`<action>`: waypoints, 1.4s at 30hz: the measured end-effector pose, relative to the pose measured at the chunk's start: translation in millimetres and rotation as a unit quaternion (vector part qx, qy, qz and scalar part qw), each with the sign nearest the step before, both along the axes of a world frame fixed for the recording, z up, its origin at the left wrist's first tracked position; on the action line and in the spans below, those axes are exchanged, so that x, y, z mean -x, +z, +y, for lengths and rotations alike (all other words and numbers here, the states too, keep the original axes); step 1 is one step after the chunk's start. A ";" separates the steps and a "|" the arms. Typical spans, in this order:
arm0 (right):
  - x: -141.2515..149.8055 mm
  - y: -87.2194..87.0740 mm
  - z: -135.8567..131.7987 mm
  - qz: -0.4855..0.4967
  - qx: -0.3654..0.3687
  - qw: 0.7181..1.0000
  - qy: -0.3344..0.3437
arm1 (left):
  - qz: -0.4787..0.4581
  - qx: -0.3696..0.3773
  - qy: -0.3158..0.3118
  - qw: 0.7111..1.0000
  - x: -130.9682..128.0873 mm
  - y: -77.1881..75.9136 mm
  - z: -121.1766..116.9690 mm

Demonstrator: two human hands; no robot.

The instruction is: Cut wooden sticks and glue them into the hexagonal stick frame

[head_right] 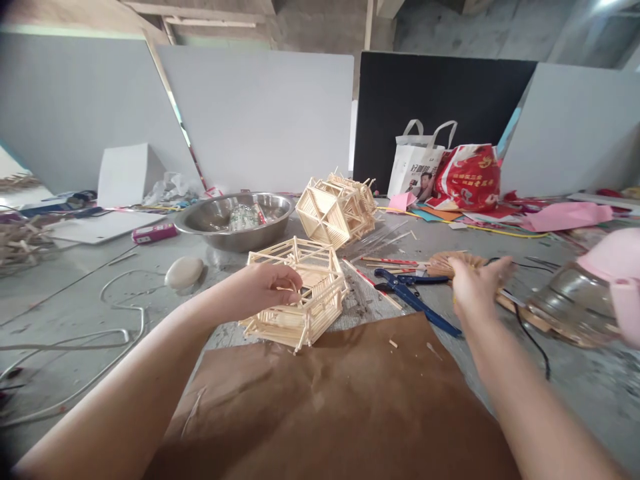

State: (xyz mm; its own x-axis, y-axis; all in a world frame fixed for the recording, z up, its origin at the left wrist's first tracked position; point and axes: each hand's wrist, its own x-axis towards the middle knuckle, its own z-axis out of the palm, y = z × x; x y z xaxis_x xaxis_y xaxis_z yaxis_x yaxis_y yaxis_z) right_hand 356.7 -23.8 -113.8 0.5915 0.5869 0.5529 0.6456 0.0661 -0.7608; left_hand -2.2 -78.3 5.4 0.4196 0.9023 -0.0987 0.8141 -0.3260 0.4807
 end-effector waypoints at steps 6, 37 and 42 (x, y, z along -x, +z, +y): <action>54.6 13.9 -15.5 -0.181 -0.086 0.979 0.022 | 0.008 -0.019 0.003 1.000 0.3 0.7 -1.5; 75.5 13.4 -27.6 -0.373 -0.096 0.903 0.191 | 0.023 -0.021 -0.002 1.000 1.2 2.6 -1.7; 75.0 12.7 -27.7 -0.381 -0.105 0.899 0.191 | 0.020 -0.024 -0.008 0.999 1.8 0.3 -0.8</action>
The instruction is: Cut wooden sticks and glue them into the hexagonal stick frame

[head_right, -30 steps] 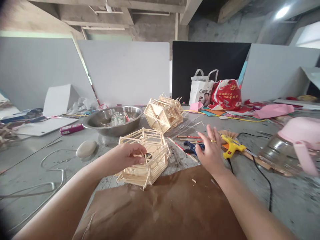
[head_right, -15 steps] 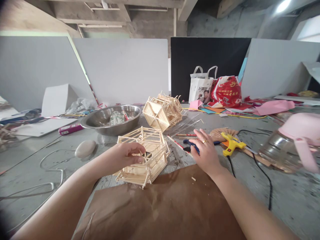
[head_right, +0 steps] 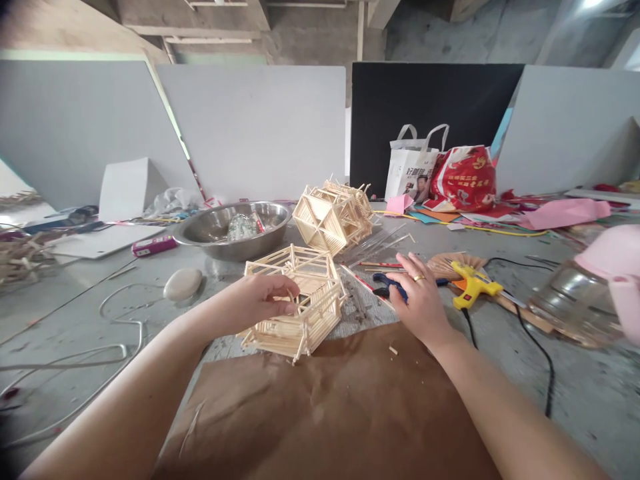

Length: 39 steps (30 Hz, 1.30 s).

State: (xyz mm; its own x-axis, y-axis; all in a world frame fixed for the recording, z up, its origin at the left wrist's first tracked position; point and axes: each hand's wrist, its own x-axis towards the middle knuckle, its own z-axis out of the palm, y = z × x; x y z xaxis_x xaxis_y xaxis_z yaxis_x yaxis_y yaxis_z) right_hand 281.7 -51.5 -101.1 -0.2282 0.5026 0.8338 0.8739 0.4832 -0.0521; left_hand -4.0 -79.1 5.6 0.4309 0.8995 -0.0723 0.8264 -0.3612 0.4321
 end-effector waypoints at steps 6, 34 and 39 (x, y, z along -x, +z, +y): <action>-1.9 -1.2 0.8 -0.001 0.008 1.000 0.000 | -0.005 0.008 -0.003 1.000 -1.7 1.9 -1.7; -1.4 -2.9 1.3 -0.020 -0.008 1.000 -0.003 | 0.000 0.012 0.002 1.000 -2.5 3.1 -2.6; -1.2 -2.5 0.6 -0.017 -0.001 1.000 0.000 | 0.002 0.014 0.005 1.000 -3.9 4.2 -3.4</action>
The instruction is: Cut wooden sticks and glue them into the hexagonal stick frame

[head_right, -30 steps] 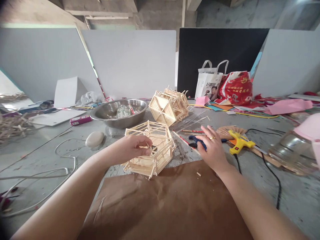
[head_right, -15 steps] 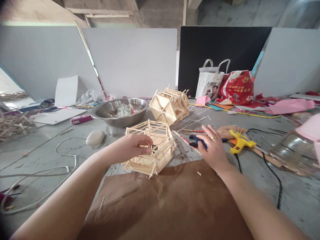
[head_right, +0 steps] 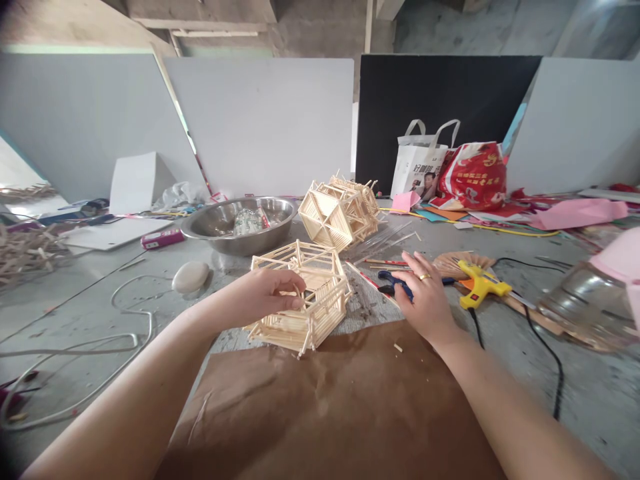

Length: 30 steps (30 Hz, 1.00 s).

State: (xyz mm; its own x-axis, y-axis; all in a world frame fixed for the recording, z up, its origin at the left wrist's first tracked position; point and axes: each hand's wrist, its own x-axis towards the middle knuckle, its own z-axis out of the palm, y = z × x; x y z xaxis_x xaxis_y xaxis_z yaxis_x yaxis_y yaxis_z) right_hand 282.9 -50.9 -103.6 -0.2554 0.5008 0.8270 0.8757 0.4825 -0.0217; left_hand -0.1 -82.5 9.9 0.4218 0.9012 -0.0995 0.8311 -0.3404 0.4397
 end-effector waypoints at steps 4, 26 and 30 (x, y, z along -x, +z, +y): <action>0.3 -0.2 -0.2 -0.001 0.000 1.000 -0.003 | 0.003 -0.003 0.005 1.000 -0.3 0.0 -0.4; 0.0 -1.9 0.8 -0.011 0.004 1.000 0.000 | 0.002 -0.008 0.000 1.000 0.5 -0.4 -0.5; 0.2 -1.5 0.6 -0.006 0.007 1.000 0.003 | 0.005 -0.009 -0.003 1.000 0.5 -0.1 -0.6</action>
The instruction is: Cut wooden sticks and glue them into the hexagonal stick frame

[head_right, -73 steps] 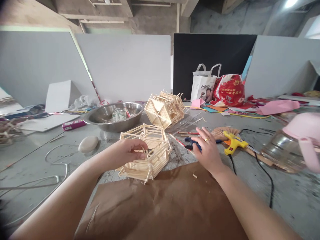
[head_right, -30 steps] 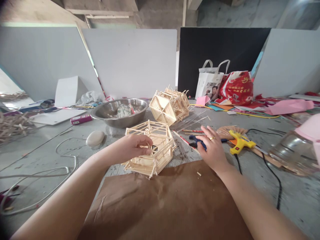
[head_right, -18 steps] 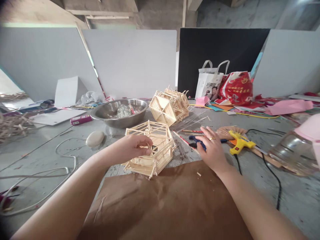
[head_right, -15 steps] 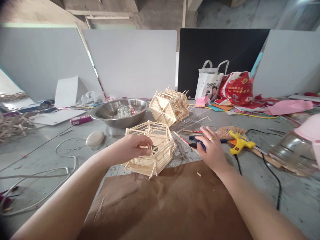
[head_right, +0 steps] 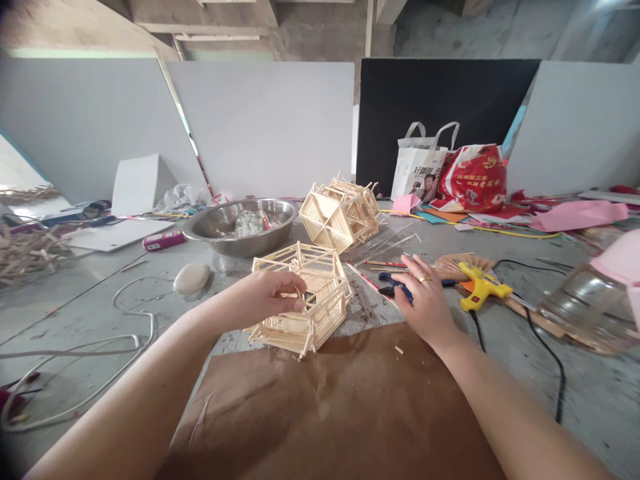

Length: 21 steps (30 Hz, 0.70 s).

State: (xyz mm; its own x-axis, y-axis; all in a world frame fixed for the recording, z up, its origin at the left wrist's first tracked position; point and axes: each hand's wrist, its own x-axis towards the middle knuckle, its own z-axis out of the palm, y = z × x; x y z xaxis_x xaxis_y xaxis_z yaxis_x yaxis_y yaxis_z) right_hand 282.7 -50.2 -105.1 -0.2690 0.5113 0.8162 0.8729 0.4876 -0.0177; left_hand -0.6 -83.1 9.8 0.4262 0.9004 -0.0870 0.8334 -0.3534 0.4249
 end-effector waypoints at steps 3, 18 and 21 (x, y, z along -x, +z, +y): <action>0.2 0.5 -0.2 0.002 0.000 1.000 0.003 | -0.002 -0.002 0.001 1.000 -0.2 0.1 -0.4; 0.8 -0.1 -0.1 0.003 0.000 1.000 0.002 | -0.002 0.001 0.006 1.000 -1.5 1.3 -1.6; 0.9 0.1 -0.6 0.004 -0.003 1.000 0.002 | -0.003 0.002 0.004 1.000 -1.3 1.5 -1.6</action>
State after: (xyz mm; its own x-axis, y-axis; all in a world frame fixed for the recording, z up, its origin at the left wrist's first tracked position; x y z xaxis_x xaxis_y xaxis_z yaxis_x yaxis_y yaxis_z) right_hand 281.8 -50.8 -105.0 -0.2652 0.5057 0.8209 0.8707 0.4913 -0.0214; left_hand 0.7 -84.7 11.2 0.4203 0.9031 -0.0876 0.8331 -0.3458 0.4317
